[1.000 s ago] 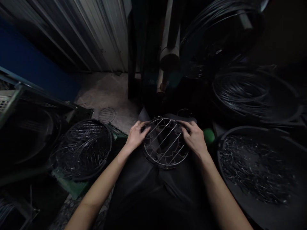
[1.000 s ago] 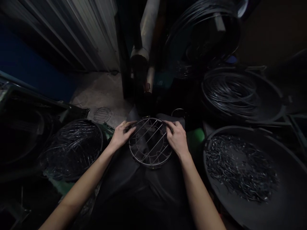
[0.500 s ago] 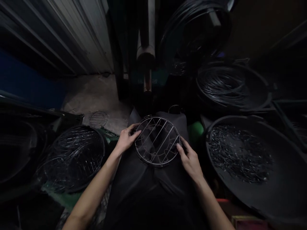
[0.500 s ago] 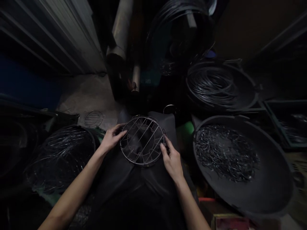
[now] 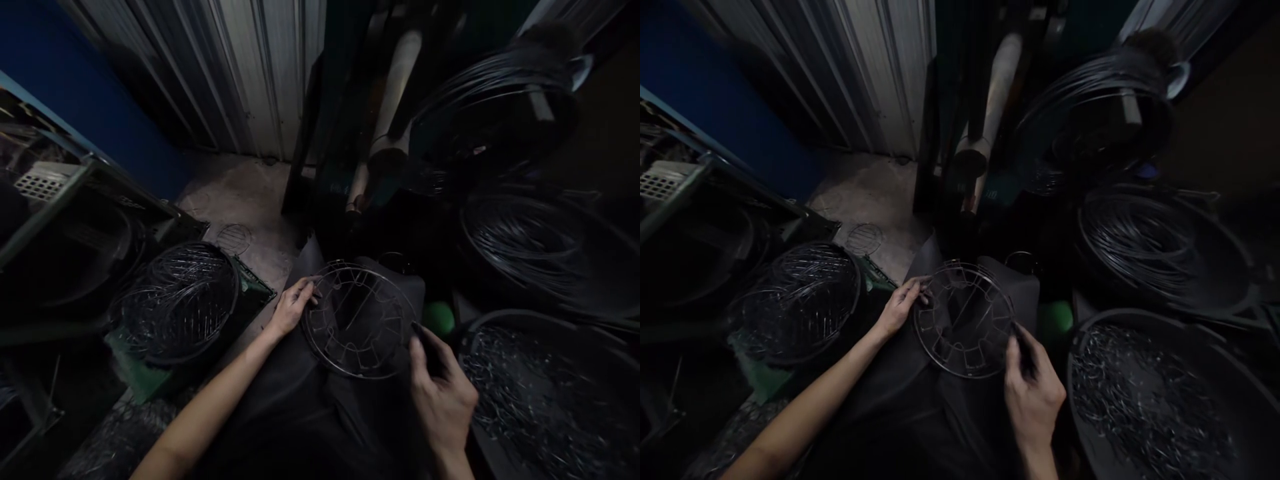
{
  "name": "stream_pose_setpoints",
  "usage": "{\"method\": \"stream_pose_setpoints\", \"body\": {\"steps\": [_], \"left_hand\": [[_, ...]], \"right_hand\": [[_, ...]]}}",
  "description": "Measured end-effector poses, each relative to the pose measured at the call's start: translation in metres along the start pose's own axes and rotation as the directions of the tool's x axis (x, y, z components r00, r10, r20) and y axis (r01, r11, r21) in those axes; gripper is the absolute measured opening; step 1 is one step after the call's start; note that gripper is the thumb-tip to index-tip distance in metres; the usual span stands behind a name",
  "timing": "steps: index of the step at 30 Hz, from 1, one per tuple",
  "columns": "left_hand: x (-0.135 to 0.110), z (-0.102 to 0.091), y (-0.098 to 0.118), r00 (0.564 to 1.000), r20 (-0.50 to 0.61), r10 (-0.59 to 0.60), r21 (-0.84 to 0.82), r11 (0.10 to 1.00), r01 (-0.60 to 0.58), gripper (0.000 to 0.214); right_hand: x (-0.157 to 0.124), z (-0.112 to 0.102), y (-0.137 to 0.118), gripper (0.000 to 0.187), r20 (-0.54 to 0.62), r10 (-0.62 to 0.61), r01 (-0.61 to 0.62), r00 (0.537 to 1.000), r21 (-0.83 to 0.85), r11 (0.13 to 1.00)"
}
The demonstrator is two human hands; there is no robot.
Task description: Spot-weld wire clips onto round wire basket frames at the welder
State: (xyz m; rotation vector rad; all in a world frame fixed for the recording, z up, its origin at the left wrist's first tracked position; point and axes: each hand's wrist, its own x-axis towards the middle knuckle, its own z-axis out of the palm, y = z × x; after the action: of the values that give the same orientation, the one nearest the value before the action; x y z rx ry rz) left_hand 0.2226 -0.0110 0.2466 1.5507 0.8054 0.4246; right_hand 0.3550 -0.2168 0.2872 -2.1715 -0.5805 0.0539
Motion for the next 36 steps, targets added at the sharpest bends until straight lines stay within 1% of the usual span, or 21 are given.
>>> {"method": "stream_pose_setpoints", "body": {"steps": [2,3,5,7,9,11,13,15,16,18,19,20,22,24,27,29,31,33,34,36], "left_hand": [[0.0,-0.001,0.0,1.0,-0.001,-0.023,-0.046,0.999,0.023,0.057],[-0.002,-0.002,0.001,1.0,-0.012,-0.022,-0.058,0.998,0.021,0.06],[-0.007,-0.004,0.008,0.999,-0.038,0.022,-0.022,0.999,-0.023,0.059],[-0.014,-0.004,0.017,0.994,-0.059,0.095,0.09,0.992,-0.09,0.048],[-0.021,-0.004,0.025,0.989,-0.07,0.133,0.207,0.971,-0.116,0.035],[-0.027,-0.003,0.029,0.988,-0.09,0.129,0.313,0.945,-0.094,0.027],[-0.031,-0.001,0.026,0.987,-0.111,0.115,0.444,0.894,-0.054,0.027],[-0.034,0.001,0.02,0.984,-0.149,0.098,0.554,0.833,0.001,0.031],[-0.036,0.002,0.016,0.981,-0.176,0.081,0.571,0.82,0.035,0.03],[-0.04,0.006,0.009,0.977,-0.21,0.02,0.512,0.854,0.093,0.028],[-0.042,0.008,0.006,0.978,-0.207,-0.014,0.458,0.882,0.11,0.031],[-0.043,0.009,0.005,0.982,-0.187,-0.037,0.41,0.905,0.113,0.034],[-0.044,0.012,0.006,0.989,-0.139,-0.04,0.353,0.932,0.087,0.032],[-0.041,0.011,0.011,0.992,-0.126,-0.013,0.32,0.946,0.053,0.03],[-0.03,0.001,0.024,0.992,-0.121,0.029,0.278,0.96,0.006,0.035],[-0.021,-0.009,0.031,0.995,-0.085,0.055,0.32,0.947,-0.025,0.03],[-0.012,-0.017,0.032,0.998,-0.032,0.062,0.4,0.916,-0.044,0.028],[-0.007,-0.02,0.029,0.998,0.008,0.066,0.46,0.886,-0.062,0.027],[-0.005,-0.02,0.027,0.997,0.007,0.076,0.482,0.873,-0.07,0.026],[-0.005,-0.018,0.023,0.993,-0.037,0.115,0.526,0.847,-0.079,0.024]], "right_hand": [[0.002,-0.007,-0.014,0.034,0.011,-0.004,0.003,1.0,0.065,0.998],[0.007,-0.009,-0.018,0.034,0.022,0.013,-0.015,1.0,0.085,0.996],[0.022,-0.008,-0.018,0.037,0.066,0.096,-0.103,0.993,0.12,0.987],[0.043,0.0,-0.01,0.04,0.148,0.163,-0.186,0.975,0.152,0.971],[0.065,0.01,-0.001,0.042,0.245,0.16,-0.199,0.956,0.144,0.969],[0.082,0.02,0.007,0.041,0.296,0.099,-0.132,0.95,0.093,0.987],[0.093,0.028,0.012,0.039,0.315,-0.014,0.007,0.949,0.023,1.0],[0.101,0.034,0.019,0.037,0.347,-0.117,0.142,0.931,-0.047,0.989],[0.104,0.036,0.023,0.037,0.379,-0.14,0.178,0.915,-0.069,0.982],[0.105,0.039,0.031,0.037,0.446,-0.134,0.178,0.885,-0.059,0.982],[0.104,0.04,0.035,0.038,0.462,-0.12,0.15,0.879,-0.03,0.988],[0.102,0.041,0.038,0.04,0.46,-0.103,0.111,0.882,0.009,0.994],[0.092,0.041,0.04,0.043,0.416,-0.046,0.016,0.908,0.075,0.997],[0.077,0.038,0.037,0.045,0.347,0.048,-0.082,0.937,0.084,0.993],[0.047,0.029,0.025,0.044,0.261,0.169,-0.186,0.95,0.044,0.982],[0.027,0.024,0.017,0.042,0.224,0.205,-0.219,0.953,0.036,0.975],[0.012,0.022,0.013,0.038,0.201,0.17,-0.181,0.965,0.036,0.983],[0.005,0.022,0.011,0.035,0.155,0.071,-0.07,0.985,-0.013,0.997],[0.004,0.022,0.011,0.034,0.134,0.012,-0.004,0.991,-0.059,0.998],[0.005,0.021,0.012,0.033,0.11,-0.088,0.103,0.99,-0.148,0.984]]}}
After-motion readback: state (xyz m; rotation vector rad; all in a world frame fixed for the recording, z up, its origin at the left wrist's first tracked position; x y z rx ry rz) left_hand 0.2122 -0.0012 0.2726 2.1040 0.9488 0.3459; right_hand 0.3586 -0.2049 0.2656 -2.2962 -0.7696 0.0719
